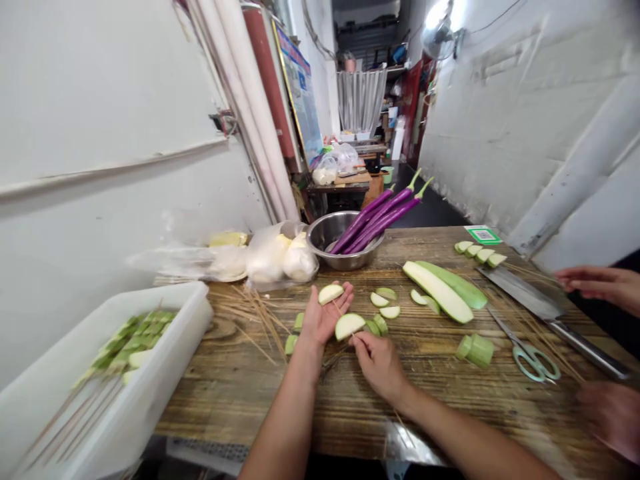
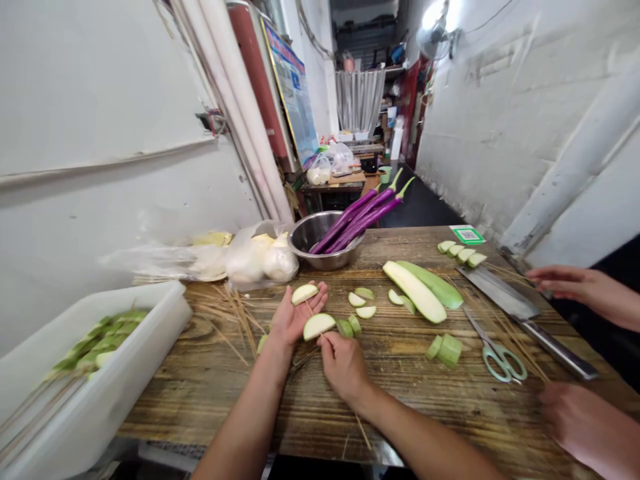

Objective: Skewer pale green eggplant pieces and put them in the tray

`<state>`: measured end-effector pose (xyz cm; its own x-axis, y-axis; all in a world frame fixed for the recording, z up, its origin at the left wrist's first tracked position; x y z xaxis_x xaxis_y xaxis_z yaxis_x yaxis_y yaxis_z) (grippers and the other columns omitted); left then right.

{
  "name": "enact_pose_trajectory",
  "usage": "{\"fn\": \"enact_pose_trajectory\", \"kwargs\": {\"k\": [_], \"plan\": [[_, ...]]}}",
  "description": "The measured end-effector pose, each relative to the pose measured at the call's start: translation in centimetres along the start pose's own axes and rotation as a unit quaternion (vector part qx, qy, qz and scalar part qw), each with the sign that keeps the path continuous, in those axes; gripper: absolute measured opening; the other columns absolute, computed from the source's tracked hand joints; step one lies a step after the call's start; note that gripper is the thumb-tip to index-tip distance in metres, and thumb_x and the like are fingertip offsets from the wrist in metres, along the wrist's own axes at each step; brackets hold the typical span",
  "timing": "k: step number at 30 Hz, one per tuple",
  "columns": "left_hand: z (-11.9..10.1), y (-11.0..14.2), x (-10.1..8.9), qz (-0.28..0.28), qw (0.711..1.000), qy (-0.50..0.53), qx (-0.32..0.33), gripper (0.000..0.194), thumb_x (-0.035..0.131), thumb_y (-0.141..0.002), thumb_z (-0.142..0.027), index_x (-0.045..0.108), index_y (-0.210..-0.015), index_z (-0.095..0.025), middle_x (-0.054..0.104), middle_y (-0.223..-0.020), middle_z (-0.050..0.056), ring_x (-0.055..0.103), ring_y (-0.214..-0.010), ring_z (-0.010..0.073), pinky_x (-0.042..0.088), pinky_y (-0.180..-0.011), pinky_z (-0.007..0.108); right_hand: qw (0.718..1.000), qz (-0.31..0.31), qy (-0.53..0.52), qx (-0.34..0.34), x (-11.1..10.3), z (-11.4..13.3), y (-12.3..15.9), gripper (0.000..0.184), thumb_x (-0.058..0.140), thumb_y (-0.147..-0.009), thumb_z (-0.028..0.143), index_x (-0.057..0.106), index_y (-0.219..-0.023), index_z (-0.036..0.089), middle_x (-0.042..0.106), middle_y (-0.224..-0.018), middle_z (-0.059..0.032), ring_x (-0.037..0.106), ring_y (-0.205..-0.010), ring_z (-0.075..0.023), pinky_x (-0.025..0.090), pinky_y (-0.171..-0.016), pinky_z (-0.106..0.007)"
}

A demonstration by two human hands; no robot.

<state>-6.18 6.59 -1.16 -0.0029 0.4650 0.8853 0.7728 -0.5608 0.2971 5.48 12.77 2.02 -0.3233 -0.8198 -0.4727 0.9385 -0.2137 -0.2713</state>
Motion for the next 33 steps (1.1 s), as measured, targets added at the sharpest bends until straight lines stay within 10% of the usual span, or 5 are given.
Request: {"fn": "enact_pose_trajectory", "kwargs": {"k": [33], "plan": [[-0.12, 0.34, 0.53, 0.011, 0.998, -0.065, 0.018, 0.04, 0.043, -0.086, -0.045, 0.058, -0.094, -0.009, 0.064, -0.101, 0.02, 0.059, -0.103, 0.0276, 0.048, -0.085, 0.04, 1.0, -0.017, 0.016, 0.005, -0.12, 0.26, 0.1, 0.022, 0.042, -0.079, 0.015, 0.062, -0.068, 0.018, 0.054, -0.053, 0.0015, 0.043, -0.046, -0.0103, 0.029, -0.047, -0.022]]}}
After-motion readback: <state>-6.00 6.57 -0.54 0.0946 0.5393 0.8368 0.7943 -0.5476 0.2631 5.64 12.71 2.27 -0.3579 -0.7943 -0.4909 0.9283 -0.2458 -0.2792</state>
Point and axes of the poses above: each hand's wrist, its own y-axis away from the middle knuckle, its own x-axis out of the palm, z = x × y, the point moved 8 cm from there along -y, towards the middle knuckle
